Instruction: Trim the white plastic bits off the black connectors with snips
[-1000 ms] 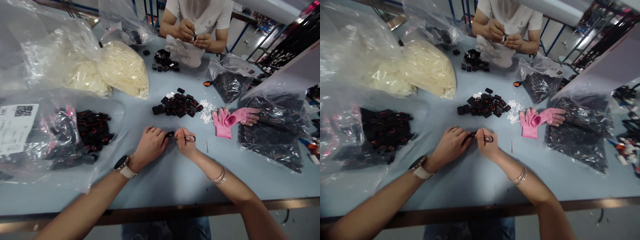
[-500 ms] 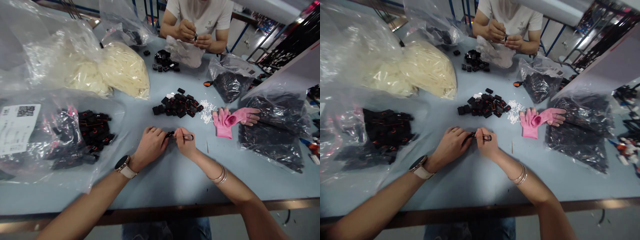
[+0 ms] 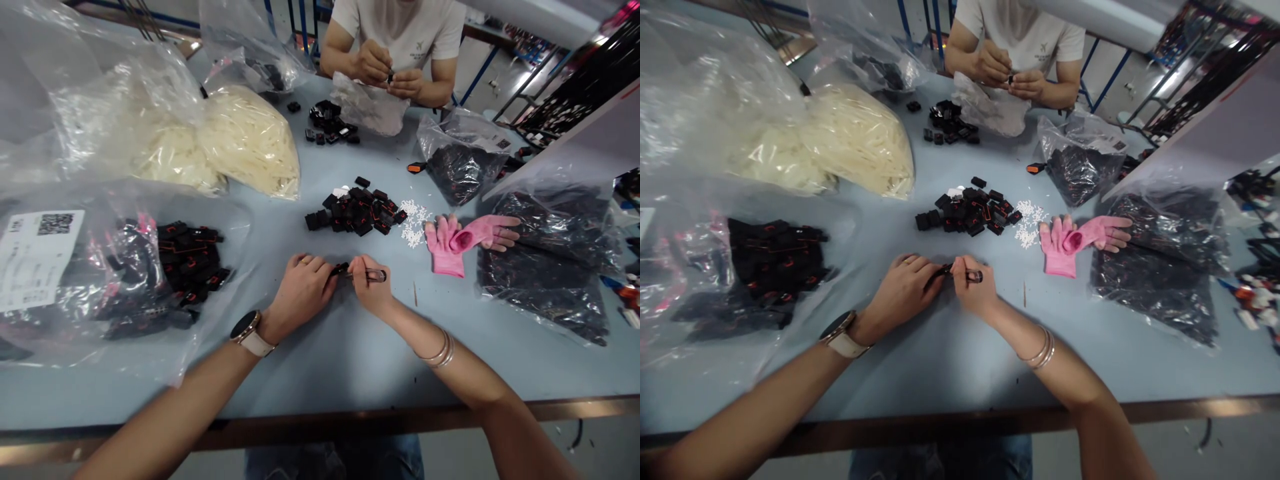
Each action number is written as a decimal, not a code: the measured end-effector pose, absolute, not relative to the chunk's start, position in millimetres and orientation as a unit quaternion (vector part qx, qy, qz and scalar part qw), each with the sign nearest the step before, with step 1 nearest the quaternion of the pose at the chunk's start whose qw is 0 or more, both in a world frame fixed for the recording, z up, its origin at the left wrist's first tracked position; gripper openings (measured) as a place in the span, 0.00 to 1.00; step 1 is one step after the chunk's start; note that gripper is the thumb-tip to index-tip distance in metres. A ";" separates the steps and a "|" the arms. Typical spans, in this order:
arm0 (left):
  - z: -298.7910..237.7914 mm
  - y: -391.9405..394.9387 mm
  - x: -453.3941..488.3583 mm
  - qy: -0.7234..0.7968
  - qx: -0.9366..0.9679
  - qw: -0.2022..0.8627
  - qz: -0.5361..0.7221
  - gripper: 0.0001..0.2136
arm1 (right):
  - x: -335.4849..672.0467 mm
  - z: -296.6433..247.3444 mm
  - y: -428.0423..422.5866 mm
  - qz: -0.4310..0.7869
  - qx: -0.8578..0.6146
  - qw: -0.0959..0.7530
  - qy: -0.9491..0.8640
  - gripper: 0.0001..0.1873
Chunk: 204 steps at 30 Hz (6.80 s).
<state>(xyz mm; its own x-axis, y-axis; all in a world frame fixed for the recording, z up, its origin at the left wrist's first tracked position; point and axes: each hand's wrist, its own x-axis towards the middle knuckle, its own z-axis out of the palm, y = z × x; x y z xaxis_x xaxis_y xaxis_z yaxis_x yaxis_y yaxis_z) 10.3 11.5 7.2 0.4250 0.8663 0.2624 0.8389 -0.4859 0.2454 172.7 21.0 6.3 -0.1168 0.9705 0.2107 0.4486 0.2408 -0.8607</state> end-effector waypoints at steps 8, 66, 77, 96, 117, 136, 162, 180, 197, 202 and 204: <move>7.4 11.6 10.0 0.510 0.839 0.052 0.182 0.11 | 173.2 10.6 20.9 0.350 -0.508 0.397 -0.680 0.23; 0.1 9.5 1.8 0.507 0.837 0.052 0.200 0.16 | 172.6 11.7 26.6 0.318 -0.555 0.196 -0.743 0.10; 3.7 8.4 1.3 0.444 0.869 0.066 0.209 0.11 | 216.4 44.3 67.6 0.210 -0.652 0.202 -0.700 0.13; 3.0 9.2 1.6 0.456 0.862 0.087 0.202 0.13 | 303.6 57.4 99.6 0.034 -0.729 -0.033 -0.682 0.12; 1.2 10.0 1.5 0.454 0.859 0.095 0.217 0.13 | 305.8 54.6 103.8 0.025 -0.672 -0.053 -0.738 0.10; -0.8 10.4 1.6 0.459 0.859 0.086 0.209 0.13 | 269.1 74.3 85.9 0.271 -0.626 0.163 -0.712 0.15; -5.0 9.5 1.5 0.472 0.793 0.159 0.351 0.03 | 185.5 45.2 39.6 0.370 -0.479 0.150 -0.782 0.09; -10.2 11.5 -2.9 0.485 0.792 0.189 0.319 0.04 | 171.2 43.8 22.1 0.254 -0.490 0.069 -0.831 0.12; -5.8 14.9 -3.6 0.500 0.775 0.210 0.325 0.04 | 184.6 6.6 24.8 0.239 -0.456 0.215 -0.830 0.15; -4.4 14.7 -3.7 0.497 0.777 0.210 0.324 0.02 | 187.0 7.9 23.9 0.189 -0.436 0.141 -0.868 0.17; -4.4 14.7 -3.6 0.493 0.778 0.210 0.327 0.02 | 185.7 13.1 22.3 0.167 -0.434 0.100 -0.879 0.18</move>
<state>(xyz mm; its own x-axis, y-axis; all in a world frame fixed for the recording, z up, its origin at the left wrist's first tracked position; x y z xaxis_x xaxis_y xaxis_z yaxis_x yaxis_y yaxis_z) -3.6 14.7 -4.4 0.3005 0.9050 0.3012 0.6303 -0.4255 0.6494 185.7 22.3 13.1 -0.6026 0.7974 0.0312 0.7306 0.5670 -0.3804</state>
